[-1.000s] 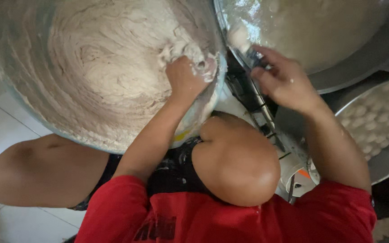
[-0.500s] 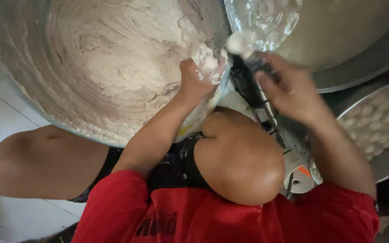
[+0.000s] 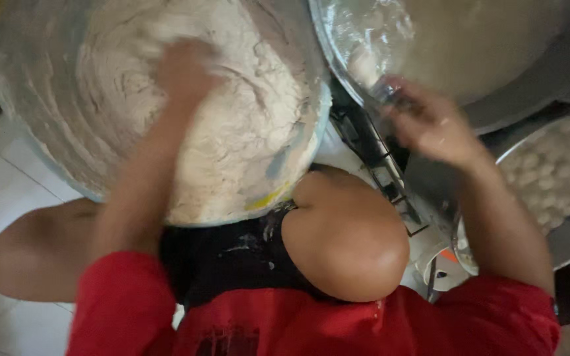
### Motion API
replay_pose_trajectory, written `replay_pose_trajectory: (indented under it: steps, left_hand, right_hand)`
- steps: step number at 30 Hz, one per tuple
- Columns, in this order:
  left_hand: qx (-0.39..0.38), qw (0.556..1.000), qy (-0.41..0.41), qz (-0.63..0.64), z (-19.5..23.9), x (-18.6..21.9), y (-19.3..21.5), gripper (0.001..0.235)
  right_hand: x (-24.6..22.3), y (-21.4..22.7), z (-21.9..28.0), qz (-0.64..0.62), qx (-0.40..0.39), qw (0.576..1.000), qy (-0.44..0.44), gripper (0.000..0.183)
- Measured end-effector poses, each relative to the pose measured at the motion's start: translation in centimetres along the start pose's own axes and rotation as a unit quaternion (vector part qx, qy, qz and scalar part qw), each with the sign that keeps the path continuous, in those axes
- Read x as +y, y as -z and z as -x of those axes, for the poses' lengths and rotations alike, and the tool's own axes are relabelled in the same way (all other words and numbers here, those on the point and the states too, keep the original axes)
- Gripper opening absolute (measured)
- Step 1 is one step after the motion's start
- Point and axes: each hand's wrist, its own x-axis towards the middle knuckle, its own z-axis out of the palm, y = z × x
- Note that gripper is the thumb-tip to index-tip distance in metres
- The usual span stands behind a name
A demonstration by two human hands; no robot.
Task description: The person scoops dough from a large mixing bowl using a small scoop and places the portions into a tray. The person repeats this process continuously, transferring dough from the bowl to the tray.
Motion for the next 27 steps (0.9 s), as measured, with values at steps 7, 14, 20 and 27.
replay_pose_trajectory:
  steps: [7,14,20,27]
  left_hand:
    - [0.107,0.962,0.253,0.011,10.8,-13.4,2.6,0.041]
    - [0.114,0.966,0.187,0.136,14.2,-1.6,-1.8,0.031]
    - [0.116,0.952,0.013,0.284,10.5,10.1,-2.9,0.025]
    - [0.127,0.925,-0.134,0.332,7.1,16.1,0.4,0.022]
  right_hand:
    - [8.0,7.2,-2.3,0.374,0.222,0.9,0.03,0.045]
    - [7.3,8.4,-1.5,0.483,0.274,0.83,0.051,0.043]
    - [1.9,5.7,0.6,0.295,0.27,0.904,0.15,0.028]
    - [-4.5,-1.3,3.4,-0.017,0.02,0.999,-0.037,0.034]
